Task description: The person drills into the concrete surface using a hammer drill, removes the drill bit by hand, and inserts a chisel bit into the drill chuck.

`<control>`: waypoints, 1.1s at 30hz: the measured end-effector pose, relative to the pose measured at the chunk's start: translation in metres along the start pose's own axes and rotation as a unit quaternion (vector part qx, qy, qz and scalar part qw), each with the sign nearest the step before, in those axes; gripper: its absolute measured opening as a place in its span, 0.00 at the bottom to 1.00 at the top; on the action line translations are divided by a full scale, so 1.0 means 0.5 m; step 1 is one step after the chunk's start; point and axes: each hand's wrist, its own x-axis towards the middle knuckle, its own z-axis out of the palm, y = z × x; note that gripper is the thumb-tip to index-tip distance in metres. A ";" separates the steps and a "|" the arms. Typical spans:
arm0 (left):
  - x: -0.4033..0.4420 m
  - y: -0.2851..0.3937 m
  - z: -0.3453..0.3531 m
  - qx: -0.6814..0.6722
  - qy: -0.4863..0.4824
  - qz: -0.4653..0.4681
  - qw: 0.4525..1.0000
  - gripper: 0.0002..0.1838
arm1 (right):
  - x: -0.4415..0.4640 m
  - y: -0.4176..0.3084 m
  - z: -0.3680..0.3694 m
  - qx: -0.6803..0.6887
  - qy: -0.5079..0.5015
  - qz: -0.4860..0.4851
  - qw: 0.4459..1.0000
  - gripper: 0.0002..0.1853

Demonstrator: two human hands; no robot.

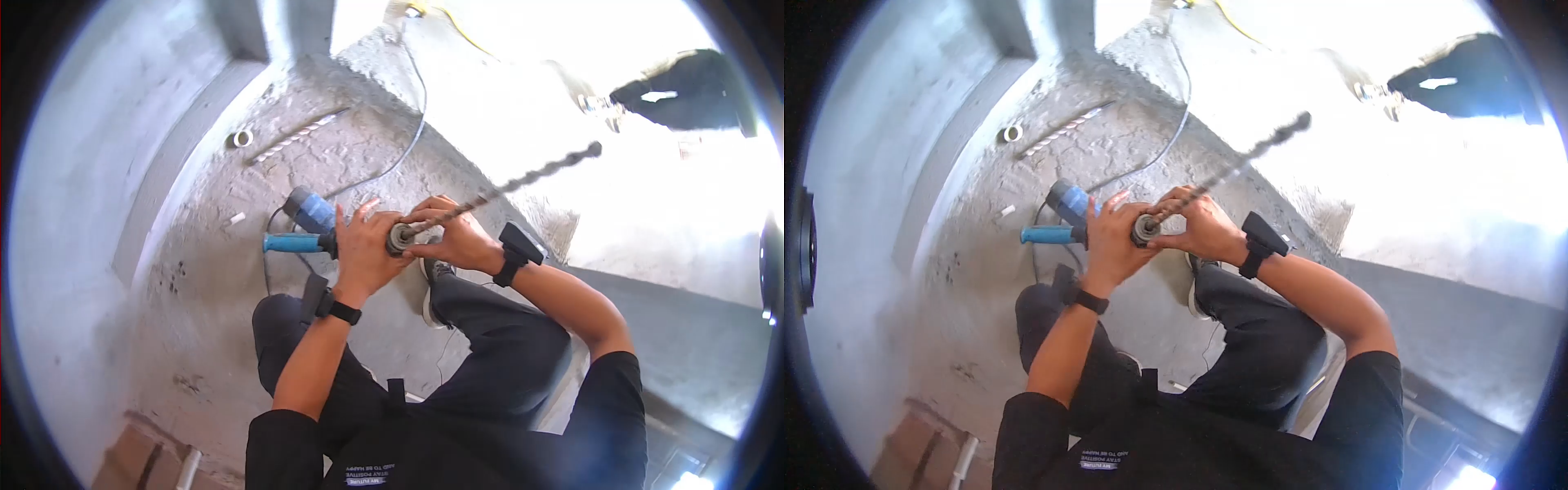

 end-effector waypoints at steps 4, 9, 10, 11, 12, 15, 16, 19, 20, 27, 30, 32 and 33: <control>-0.059 0.002 -0.004 -0.035 0.048 -0.027 0.998 0.30 | 0.005 -0.053 0.031 -0.051 -0.037 -0.026 0.998 0.24; -0.075 0.010 -0.019 0.007 0.125 -0.042 0.991 0.26 | -0.009 -0.093 0.063 -0.089 0.007 -0.005 0.996 0.26; -0.075 0.014 -0.024 0.004 0.130 -0.059 0.990 0.26 | -0.010 -0.096 0.062 -0.094 0.005 -0.012 0.995 0.26; -0.073 0.013 -0.025 0.004 0.137 -0.061 0.989 0.26 | -0.011 -0.098 0.062 -0.115 0.009 0.000 0.993 0.26; -0.068 0.014 -0.022 0.011 0.133 -0.071 0.988 0.27 | -0.009 -0.099 0.057 -0.132 0.012 0.015 0.991 0.26; -0.069 0.017 -0.010 0.037 0.107 -0.083 0.990 0.28 | -0.008 -0.093 0.061 -0.126 0.016 0.030 0.991 0.26; -0.071 0.022 -0.009 0.060 0.085 -0.089 0.991 0.29 | -0.013 -0.080 0.064 -0.126 0.016 0.032 0.991 0.26; -0.071 0.039 -0.014 0.053 0.053 -0.093 0.993 0.32 | -0.008 -0.064 0.053 -0.098 -0.018 0.031 0.995 0.24; -0.071 0.042 -0.009 0.046 0.044 -0.091 0.994 0.32 | -0.014 -0.056 0.048 -0.097 -0.019 0.043 0.994 0.24; -0.069 0.032 0.000 0.061 0.058 -0.077 0.993 0.29 | -0.016 -0.048 0.062 -0.138 -0.002 0.009 0.990 0.24; -0.069 0.028 0.006 0.075 0.065 -0.076 0.992 0.31 | -0.016 -0.050 0.056 -0.128 -0.004 -0.009 0.992 0.22; -0.069 0.027 0.007 0.075 0.063 -0.074 0.992 0.30 | -0.011 -0.051 0.048 -0.139 -0.034 -0.021 0.989 0.25; -0.070 0.027 0.007 0.076 0.062 -0.075 0.992 0.30 | -0.010 -0.049 0.046 -0.138 -0.037 -0.022 0.990 0.25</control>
